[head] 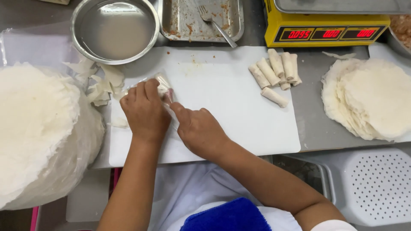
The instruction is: Rolling spring rolls and packaging them into plastic bags
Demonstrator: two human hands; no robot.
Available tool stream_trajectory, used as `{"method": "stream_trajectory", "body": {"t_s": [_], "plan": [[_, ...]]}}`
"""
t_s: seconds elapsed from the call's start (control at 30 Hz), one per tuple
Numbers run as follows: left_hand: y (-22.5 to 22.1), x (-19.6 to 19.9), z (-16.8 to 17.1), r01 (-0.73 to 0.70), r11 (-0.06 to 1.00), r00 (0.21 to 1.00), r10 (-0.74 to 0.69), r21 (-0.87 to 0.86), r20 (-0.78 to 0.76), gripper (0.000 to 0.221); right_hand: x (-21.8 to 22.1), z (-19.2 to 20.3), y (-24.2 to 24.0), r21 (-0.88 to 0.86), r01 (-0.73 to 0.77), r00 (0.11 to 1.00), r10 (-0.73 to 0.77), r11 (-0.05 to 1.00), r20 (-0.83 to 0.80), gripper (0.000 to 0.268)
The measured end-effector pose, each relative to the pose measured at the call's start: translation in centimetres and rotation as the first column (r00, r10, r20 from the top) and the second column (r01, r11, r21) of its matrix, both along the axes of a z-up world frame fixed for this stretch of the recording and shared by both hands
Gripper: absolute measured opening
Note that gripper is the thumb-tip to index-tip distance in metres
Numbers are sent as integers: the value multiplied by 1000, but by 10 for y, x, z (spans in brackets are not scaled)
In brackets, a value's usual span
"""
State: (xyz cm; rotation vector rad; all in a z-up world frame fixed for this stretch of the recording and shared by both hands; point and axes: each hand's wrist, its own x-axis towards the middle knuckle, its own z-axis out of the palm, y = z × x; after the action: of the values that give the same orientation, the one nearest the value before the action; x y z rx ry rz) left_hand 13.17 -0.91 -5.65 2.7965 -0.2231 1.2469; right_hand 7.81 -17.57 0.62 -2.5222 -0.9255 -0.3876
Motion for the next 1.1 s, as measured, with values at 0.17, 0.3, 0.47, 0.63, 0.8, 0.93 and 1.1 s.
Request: {"method": "stream_trajectory", "body": {"t_s": [0.17,0.3,0.47,0.63,0.8,0.93,1.1], "plan": [[-10,-42,39,-12,998,997,17,66,-73,20,6,12,-22,75,41,999,-39,996,-24,47],[-11,-106,69,117,992,941,-127,-51,-313,24,-6,9,-49,58,98,992,-93,993,-84,57],[-11,-132,86,174,947,891,-268,-269,-365,16,-28,11,-59,103,95,995,-91,990,-42,44],[-16,-129,101,176,895,863,-340,-409,-373,9,-61,37,-49,215,-127,991,116,968,64,24],[-15,-125,105,175,904,872,-327,-390,-366,8,-60,53,-52,-297,-163,940,56,941,-337,45],[-17,-125,110,166,910,879,-311,-379,-362,6,-60,52,-58,-286,-216,945,127,933,-301,37],[-13,-115,136,61,693,590,-606,-718,-534,22,-56,77,-31,-260,-150,893,17,954,-450,42]]}}
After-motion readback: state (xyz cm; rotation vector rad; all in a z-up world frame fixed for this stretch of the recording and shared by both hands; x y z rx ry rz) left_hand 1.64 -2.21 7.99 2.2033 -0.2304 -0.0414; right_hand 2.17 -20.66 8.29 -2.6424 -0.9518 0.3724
